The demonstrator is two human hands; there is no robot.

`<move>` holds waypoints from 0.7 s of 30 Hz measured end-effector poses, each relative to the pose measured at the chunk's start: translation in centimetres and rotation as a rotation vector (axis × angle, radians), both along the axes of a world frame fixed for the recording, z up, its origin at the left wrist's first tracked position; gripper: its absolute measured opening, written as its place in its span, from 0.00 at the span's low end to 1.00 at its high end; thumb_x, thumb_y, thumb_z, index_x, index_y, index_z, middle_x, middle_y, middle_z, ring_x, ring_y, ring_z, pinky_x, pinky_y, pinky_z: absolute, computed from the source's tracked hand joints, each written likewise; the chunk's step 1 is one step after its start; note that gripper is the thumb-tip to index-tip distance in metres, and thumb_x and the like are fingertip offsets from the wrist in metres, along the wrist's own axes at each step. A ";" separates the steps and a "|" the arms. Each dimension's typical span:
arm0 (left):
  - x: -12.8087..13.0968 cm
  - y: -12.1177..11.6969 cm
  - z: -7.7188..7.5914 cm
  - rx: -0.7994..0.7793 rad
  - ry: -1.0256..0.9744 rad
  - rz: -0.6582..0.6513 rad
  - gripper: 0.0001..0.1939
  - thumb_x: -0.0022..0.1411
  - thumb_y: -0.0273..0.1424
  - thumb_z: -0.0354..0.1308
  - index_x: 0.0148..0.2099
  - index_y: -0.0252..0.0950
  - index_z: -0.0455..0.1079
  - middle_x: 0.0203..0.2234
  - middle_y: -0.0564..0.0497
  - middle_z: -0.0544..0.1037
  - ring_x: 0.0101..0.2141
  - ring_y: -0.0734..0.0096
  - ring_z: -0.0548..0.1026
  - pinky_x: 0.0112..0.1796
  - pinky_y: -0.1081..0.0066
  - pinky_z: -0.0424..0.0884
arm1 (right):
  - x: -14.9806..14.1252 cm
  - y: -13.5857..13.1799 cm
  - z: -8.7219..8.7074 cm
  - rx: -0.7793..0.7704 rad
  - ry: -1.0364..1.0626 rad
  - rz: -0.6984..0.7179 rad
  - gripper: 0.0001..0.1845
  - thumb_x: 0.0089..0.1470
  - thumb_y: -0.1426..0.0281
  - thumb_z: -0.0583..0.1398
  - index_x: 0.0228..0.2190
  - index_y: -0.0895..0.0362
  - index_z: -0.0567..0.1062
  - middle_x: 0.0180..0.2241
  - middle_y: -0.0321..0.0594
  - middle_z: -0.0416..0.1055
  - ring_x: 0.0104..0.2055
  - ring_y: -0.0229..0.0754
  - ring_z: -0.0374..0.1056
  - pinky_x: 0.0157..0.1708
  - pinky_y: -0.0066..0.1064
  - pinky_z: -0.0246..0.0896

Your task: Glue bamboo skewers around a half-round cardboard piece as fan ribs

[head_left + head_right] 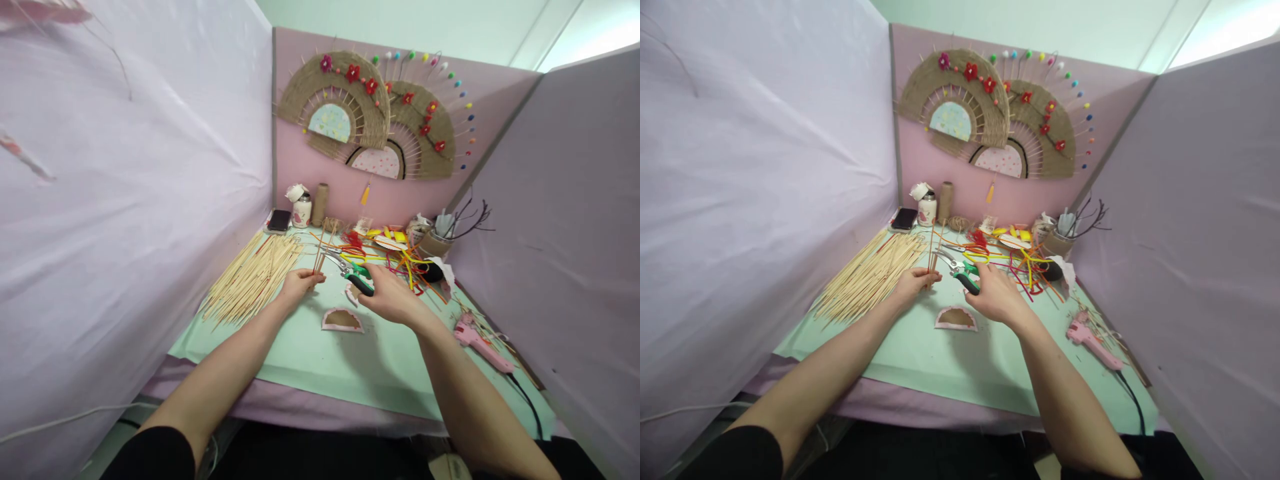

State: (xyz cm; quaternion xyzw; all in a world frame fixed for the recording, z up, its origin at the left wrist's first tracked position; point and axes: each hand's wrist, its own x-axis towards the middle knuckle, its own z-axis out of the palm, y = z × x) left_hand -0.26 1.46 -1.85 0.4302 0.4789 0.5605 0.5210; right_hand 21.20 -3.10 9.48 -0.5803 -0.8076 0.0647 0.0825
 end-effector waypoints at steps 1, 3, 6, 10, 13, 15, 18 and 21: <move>0.0 0.0 0.0 0.000 0.008 -0.006 0.17 0.39 0.38 0.71 0.32 0.33 0.80 0.29 0.44 0.83 0.23 0.76 0.69 0.23 0.74 0.63 | 0.0 0.1 0.0 0.000 -0.001 0.013 0.33 0.56 0.57 0.59 0.59 0.58 0.63 0.56 0.52 0.67 0.56 0.55 0.64 0.51 0.39 0.57; -0.2 0.0 0.1 -0.002 0.022 -0.022 0.17 0.38 0.38 0.71 0.31 0.33 0.80 0.28 0.44 0.83 0.23 0.76 0.69 0.23 0.74 0.63 | 0.2 0.5 0.2 -0.004 -0.007 0.049 0.34 0.55 0.57 0.59 0.60 0.58 0.62 0.57 0.52 0.67 0.57 0.56 0.63 0.52 0.39 0.56; -0.4 0.1 0.3 -0.016 0.022 -0.052 0.17 0.37 0.38 0.72 0.31 0.32 0.80 0.28 0.43 0.83 0.23 0.74 0.70 0.24 0.73 0.63 | 0.6 1.4 0.5 -0.010 -0.016 0.119 0.35 0.53 0.60 0.61 0.60 0.57 0.62 0.58 0.51 0.66 0.58 0.55 0.63 0.52 0.38 0.56; -0.7 0.1 0.4 -0.038 0.009 -0.071 0.18 0.36 0.38 0.73 0.30 0.32 0.80 0.29 0.42 0.83 0.28 0.69 0.75 0.26 0.73 0.65 | 1.1 2.5 1.0 -0.016 -0.043 0.171 0.35 0.52 0.63 0.61 0.59 0.58 0.64 0.58 0.51 0.66 0.57 0.55 0.64 0.52 0.39 0.56; -0.7 0.2 0.4 -0.043 0.004 -0.072 0.18 0.35 0.39 0.73 0.30 0.33 0.80 0.29 0.42 0.83 0.31 0.65 0.77 0.27 0.72 0.66 | 1.0 2.6 1.3 -0.015 -0.049 0.177 0.37 0.51 0.64 0.61 0.61 0.58 0.62 0.60 0.52 0.63 0.59 0.56 0.61 0.54 0.40 0.54; -0.7 0.2 0.3 -0.041 -0.003 -0.074 0.19 0.35 0.39 0.73 0.30 0.33 0.80 0.29 0.41 0.83 0.32 0.63 0.78 0.28 0.71 0.67 | 0.8 2.5 1.5 -0.018 -0.056 0.163 0.37 0.51 0.64 0.61 0.61 0.58 0.61 0.60 0.53 0.62 0.59 0.56 0.60 0.55 0.41 0.54; -0.8 0.2 0.2 -0.038 -0.007 -0.072 0.18 0.35 0.39 0.73 0.30 0.33 0.80 0.29 0.41 0.83 0.32 0.64 0.78 0.29 0.71 0.67 | 0.6 2.3 1.7 -0.023 -0.067 0.142 0.38 0.51 0.65 0.61 0.62 0.57 0.61 0.59 0.53 0.62 0.60 0.58 0.58 0.57 0.44 0.52; -0.8 0.2 0.2 -0.025 0.011 -0.082 0.17 0.37 0.38 0.72 0.30 0.33 0.80 0.29 0.42 0.83 0.31 0.66 0.77 0.28 0.72 0.66 | 0.7 2.2 1.7 -0.034 -0.068 0.140 0.40 0.51 0.64 0.61 0.64 0.56 0.58 0.60 0.53 0.60 0.62 0.59 0.55 0.60 0.47 0.48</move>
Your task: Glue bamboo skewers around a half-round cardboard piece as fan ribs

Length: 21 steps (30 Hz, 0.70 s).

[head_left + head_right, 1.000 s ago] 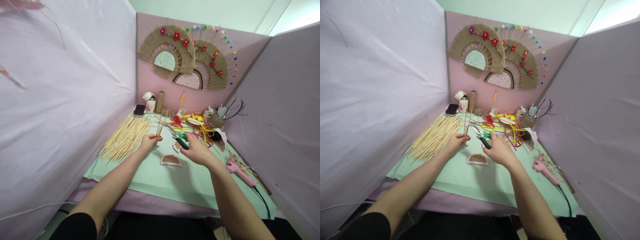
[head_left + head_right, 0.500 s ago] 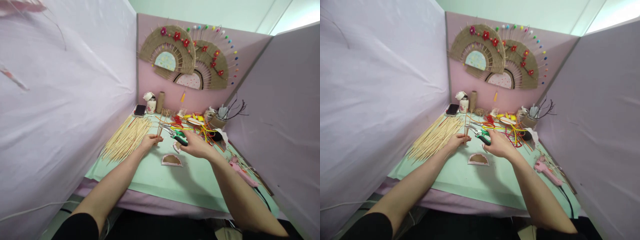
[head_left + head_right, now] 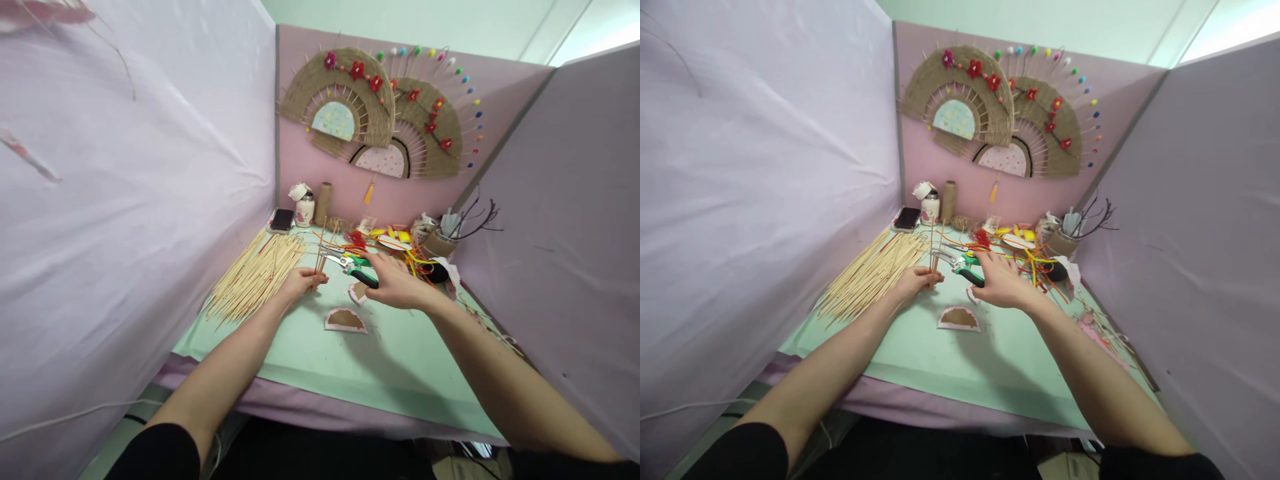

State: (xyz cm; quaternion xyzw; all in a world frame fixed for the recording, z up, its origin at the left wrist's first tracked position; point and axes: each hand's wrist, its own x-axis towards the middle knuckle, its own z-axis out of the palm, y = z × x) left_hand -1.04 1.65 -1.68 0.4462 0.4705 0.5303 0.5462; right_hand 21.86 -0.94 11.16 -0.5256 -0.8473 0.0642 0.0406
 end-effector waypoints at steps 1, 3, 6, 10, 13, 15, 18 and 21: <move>0.0 0.0 0.0 0.007 0.010 -0.008 0.17 0.37 0.38 0.72 0.30 0.33 0.80 0.29 0.42 0.83 0.30 0.67 0.76 0.27 0.72 0.65 | 0.0 -0.1 0.0 -0.013 0.002 0.006 0.41 0.51 0.64 0.61 0.65 0.56 0.56 0.61 0.53 0.59 0.63 0.59 0.54 0.60 0.48 0.47; 0.0 0.0 0.0 0.016 0.026 -0.023 0.16 0.38 0.37 0.71 0.30 0.33 0.80 0.30 0.42 0.83 0.27 0.70 0.74 0.26 0.72 0.64 | 0.0 -0.3 0.0 -0.054 0.007 0.020 0.44 0.52 0.64 0.60 0.66 0.55 0.52 0.63 0.52 0.56 0.65 0.59 0.51 0.62 0.48 0.46; 0.0 0.0 0.0 0.024 0.045 -0.037 0.16 0.38 0.37 0.70 0.31 0.33 0.81 0.29 0.42 0.83 0.24 0.73 0.70 0.24 0.73 0.61 | -0.3 -0.8 0.2 -0.094 0.007 0.024 0.45 0.53 0.62 0.59 0.68 0.54 0.49 0.64 0.52 0.55 0.66 0.59 0.50 0.62 0.47 0.46; -0.2 0.0 0.0 0.016 0.055 -0.055 0.18 0.38 0.39 0.71 0.31 0.32 0.80 0.29 0.42 0.82 0.27 0.71 0.72 0.27 0.72 0.63 | -0.8 -1.1 0.7 -0.085 -0.016 0.034 0.42 0.54 0.60 0.58 0.67 0.54 0.52 0.63 0.54 0.56 0.65 0.63 0.52 0.60 0.49 0.49; -0.2 0.1 0.0 0.006 0.049 -0.057 0.19 0.37 0.39 0.72 0.32 0.31 0.80 0.30 0.42 0.83 0.29 0.69 0.73 0.28 0.72 0.64 | -0.9 -0.8 0.9 -0.082 -0.056 0.033 0.43 0.52 0.61 0.59 0.66 0.54 0.53 0.61 0.55 0.58 0.64 0.64 0.54 0.60 0.51 0.50; -0.2 0.2 0.1 -0.006 0.040 -0.048 0.19 0.36 0.39 0.72 0.31 0.32 0.80 0.30 0.42 0.83 0.29 0.69 0.73 0.28 0.72 0.64 | -1.0 -0.2 0.9 -0.072 -0.089 0.030 0.43 0.52 0.61 0.59 0.66 0.54 0.53 0.61 0.55 0.59 0.63 0.65 0.55 0.59 0.52 0.49; 0.0 0.4 0.0 -0.033 0.031 -0.033 0.20 0.36 0.39 0.72 0.31 0.32 0.80 0.29 0.43 0.82 0.28 0.70 0.73 0.27 0.72 0.64 | -1.0 0.8 1.1 -0.087 -0.132 0.064 0.43 0.52 0.62 0.59 0.66 0.56 0.53 0.61 0.57 0.59 0.62 0.65 0.56 0.58 0.52 0.51; 0.1 0.7 -0.1 -0.043 0.026 -0.028 0.19 0.37 0.38 0.72 0.32 0.32 0.79 0.29 0.43 0.82 0.28 0.70 0.74 0.27 0.73 0.64 | -1.2 1.7 1.7 -0.115 -0.195 0.073 0.43 0.50 0.63 0.60 0.65 0.58 0.54 0.59 0.60 0.61 0.59 0.66 0.60 0.54 0.51 0.56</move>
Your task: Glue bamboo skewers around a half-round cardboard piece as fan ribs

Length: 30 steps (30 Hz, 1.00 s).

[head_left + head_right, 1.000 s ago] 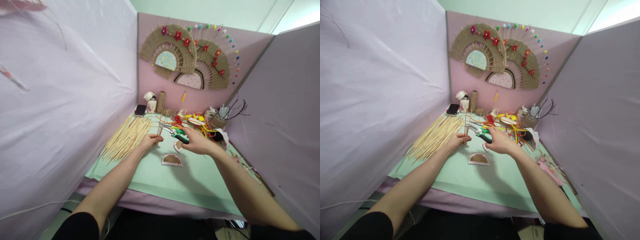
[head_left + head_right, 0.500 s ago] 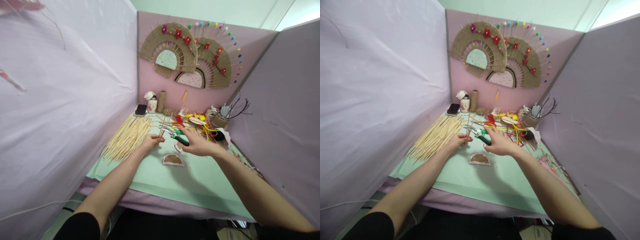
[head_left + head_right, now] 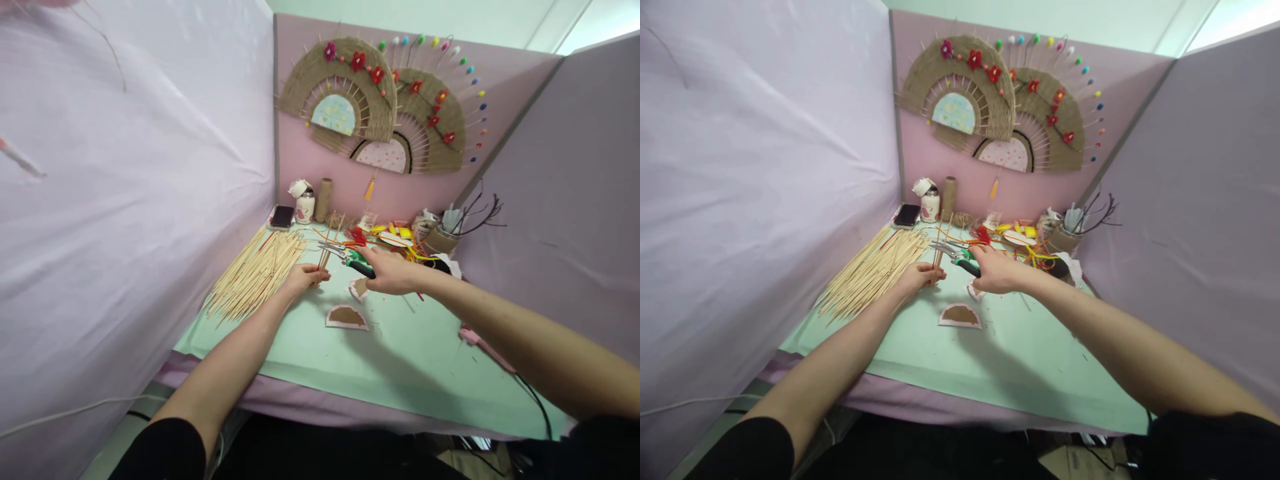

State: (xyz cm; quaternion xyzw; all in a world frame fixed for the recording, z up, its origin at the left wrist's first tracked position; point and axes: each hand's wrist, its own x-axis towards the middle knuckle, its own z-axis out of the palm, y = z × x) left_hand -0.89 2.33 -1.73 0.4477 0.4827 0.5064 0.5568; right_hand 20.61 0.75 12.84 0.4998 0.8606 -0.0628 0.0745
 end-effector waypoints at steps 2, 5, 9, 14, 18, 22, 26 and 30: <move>0.1 0.1 -0.1 0.004 0.006 0.000 0.19 0.38 0.38 0.71 0.33 0.32 0.79 0.28 0.43 0.82 0.28 0.71 0.73 0.27 0.73 0.63 | -0.2 0.3 0.5 -0.005 -0.044 0.005 0.42 0.50 0.63 0.60 0.64 0.57 0.56 0.57 0.60 0.64 0.57 0.66 0.62 0.52 0.51 0.57; 0.0 0.1 -0.1 0.025 0.017 -0.003 0.18 0.38 0.37 0.70 0.32 0.31 0.80 0.28 0.44 0.81 0.26 0.73 0.71 0.25 0.73 0.61 | -0.4 0.4 1.1 0.002 -0.084 0.038 0.41 0.49 0.63 0.61 0.62 0.56 0.57 0.56 0.59 0.64 0.55 0.66 0.64 0.50 0.50 0.59; -0.1 -0.1 -0.1 0.049 -0.005 -0.020 0.17 0.37 0.38 0.70 0.30 0.31 0.79 0.26 0.45 0.81 0.23 0.77 0.68 0.24 0.74 0.59 | -0.4 0.2 1.1 0.030 -0.116 0.077 0.39 0.48 0.66 0.61 0.61 0.57 0.59 0.55 0.60 0.66 0.51 0.64 0.68 0.44 0.46 0.62; -0.1 -0.4 0.1 0.051 0.007 -0.016 0.16 0.37 0.37 0.70 0.29 0.31 0.79 0.25 0.45 0.81 0.22 0.78 0.65 0.24 0.73 0.58 | 0.1 0.0 -0.4 0.051 -0.009 0.098 0.31 0.52 0.64 0.58 0.56 0.59 0.61 0.51 0.58 0.70 0.47 0.59 0.71 0.40 0.40 0.64; 0.0 -0.3 0.1 0.034 -0.002 -0.007 0.16 0.37 0.36 0.70 0.30 0.31 0.79 0.26 0.45 0.81 0.23 0.76 0.67 0.25 0.73 0.60 | 0.8 0.6 -1.4 0.026 0.141 0.121 0.34 0.50 0.64 0.60 0.57 0.59 0.61 0.55 0.58 0.68 0.53 0.59 0.68 0.48 0.43 0.64; -0.2 -0.2 -0.2 0.053 -0.016 -0.005 0.16 0.39 0.36 0.70 0.31 0.32 0.79 0.27 0.45 0.81 0.27 0.72 0.72 0.27 0.73 0.63 | 2.2 1.6 -2.5 -0.029 0.364 0.165 0.42 0.48 0.64 0.61 0.63 0.58 0.56 0.62 0.54 0.60 0.62 0.57 0.59 0.58 0.46 0.58; -0.2 -0.2 -0.4 0.071 -0.022 -0.007 0.16 0.41 0.37 0.69 0.32 0.32 0.79 0.29 0.43 0.82 0.30 0.68 0.76 0.29 0.72 0.65 | 3.6 1.9 -4.6 -0.015 0.506 0.122 0.46 0.46 0.64 0.60 0.65 0.57 0.54 0.64 0.52 0.58 0.65 0.58 0.56 0.62 0.50 0.52; -0.1 -0.3 -0.3 0.069 -0.054 0.003 0.17 0.39 0.37 0.71 0.31 0.32 0.79 0.29 0.43 0.82 0.33 0.64 0.78 0.31 0.71 0.66 | 4.2 1.3 -6.4 -0.017 0.563 0.118 0.46 0.46 0.65 0.60 0.65 0.57 0.55 0.63 0.51 0.60 0.63 0.59 0.58 0.62 0.51 0.53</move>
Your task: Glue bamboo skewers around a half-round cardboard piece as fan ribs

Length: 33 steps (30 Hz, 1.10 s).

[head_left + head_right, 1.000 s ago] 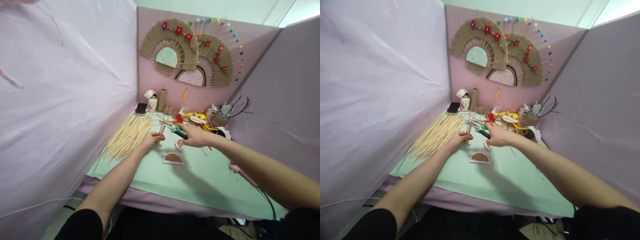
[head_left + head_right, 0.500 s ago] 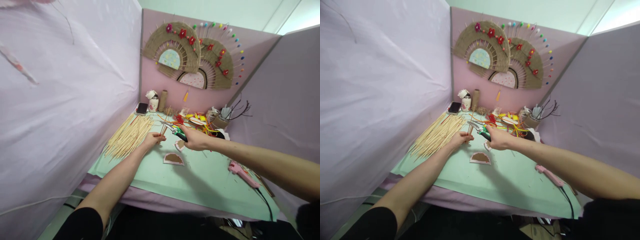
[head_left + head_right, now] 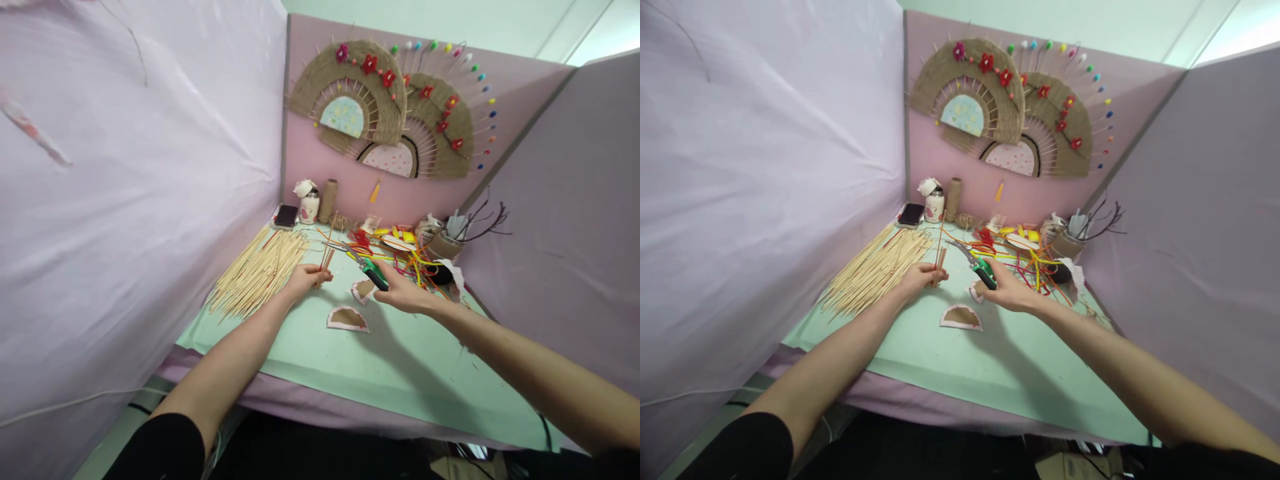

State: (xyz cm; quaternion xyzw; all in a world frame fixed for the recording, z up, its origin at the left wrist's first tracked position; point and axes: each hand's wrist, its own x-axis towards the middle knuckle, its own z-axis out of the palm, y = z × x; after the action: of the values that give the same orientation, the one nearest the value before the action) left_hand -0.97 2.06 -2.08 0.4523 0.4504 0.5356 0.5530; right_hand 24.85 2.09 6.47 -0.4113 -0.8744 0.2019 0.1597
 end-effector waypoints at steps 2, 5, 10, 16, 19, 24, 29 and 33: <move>0.0 0.0 0.0 -0.008 -0.015 -0.001 0.17 0.38 0.37 0.71 0.32 0.32 0.79 0.29 0.43 0.82 0.34 0.62 0.78 0.31 0.71 0.66 | 0.0 -0.3 -0.2 0.022 0.011 0.018 0.45 0.46 0.65 0.60 0.65 0.57 0.55 0.62 0.52 0.61 0.63 0.58 0.58 0.62 0.50 0.53; 0.0 0.0 0.0 -0.015 -0.015 -0.002 0.18 0.38 0.37 0.71 0.32 0.31 0.79 0.30 0.42 0.83 0.35 0.62 0.79 0.31 0.71 0.66 | -0.2 -0.5 0.2 0.058 0.013 0.039 0.46 0.46 0.66 0.60 0.66 0.56 0.54 0.63 0.52 0.60 0.63 0.58 0.57 0.62 0.50 0.52; 0.1 -0.1 0.1 0.007 0.001 0.000 0.17 0.39 0.37 0.71 0.32 0.31 0.79 0.30 0.42 0.83 0.34 0.62 0.79 0.33 0.69 0.68 | -0.5 -0.4 1.8 0.072 -0.029 0.023 0.47 0.45 0.68 0.59 0.66 0.57 0.52 0.64 0.53 0.57 0.65 0.58 0.55 0.62 0.51 0.51; 0.1 -0.3 0.3 0.053 0.105 0.019 0.14 0.44 0.37 0.67 0.33 0.32 0.78 0.29 0.44 0.82 0.31 0.66 0.77 0.30 0.71 0.67 | -1.2 -0.7 2.3 0.038 -0.082 -0.005 0.44 0.44 0.68 0.58 0.63 0.62 0.55 0.63 0.58 0.57 0.64 0.59 0.56 0.61 0.52 0.52; -0.1 -0.4 0.5 0.085 0.159 0.033 0.13 0.45 0.36 0.65 0.31 0.33 0.78 0.27 0.46 0.81 0.28 0.69 0.74 0.29 0.72 0.66 | -1.4 -0.7 2.3 0.033 -0.096 -0.004 0.45 0.44 0.67 0.58 0.63 0.63 0.55 0.63 0.60 0.57 0.64 0.60 0.55 0.61 0.53 0.52; -0.3 -0.4 0.6 0.098 0.144 0.016 0.12 0.44 0.37 0.65 0.30 0.33 0.78 0.27 0.46 0.81 0.30 0.68 0.75 0.31 0.71 0.68 | -1.1 -0.4 2.4 0.036 -0.098 -0.001 0.45 0.44 0.66 0.59 0.63 0.62 0.54 0.64 0.59 0.55 0.65 0.60 0.53 0.62 0.54 0.49; -0.3 -0.3 0.4 0.097 0.149 0.001 0.13 0.44 0.37 0.65 0.30 0.33 0.78 0.27 0.45 0.81 0.30 0.68 0.75 0.30 0.71 0.68 | -1.1 -0.1 3.1 0.053 -0.124 0.049 0.45 0.45 0.66 0.60 0.64 0.60 0.55 0.63 0.58 0.56 0.65 0.59 0.54 0.61 0.53 0.52; -0.4 -0.3 0.4 0.126 0.185 -0.032 0.13 0.44 0.38 0.65 0.29 0.33 0.79 0.26 0.45 0.80 0.29 0.68 0.74 0.28 0.72 0.66 | -1.8 0.0 4.1 0.100 -0.220 0.060 0.43 0.45 0.65 0.62 0.62 0.58 0.58 0.60 0.57 0.60 0.62 0.62 0.56 0.59 0.56 0.51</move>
State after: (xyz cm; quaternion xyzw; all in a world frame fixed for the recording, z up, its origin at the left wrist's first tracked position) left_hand -1.35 1.78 -1.67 0.5409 0.4576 0.5099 0.4879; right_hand 23.05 2.06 10.60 -0.3962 -0.9075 0.1164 0.0771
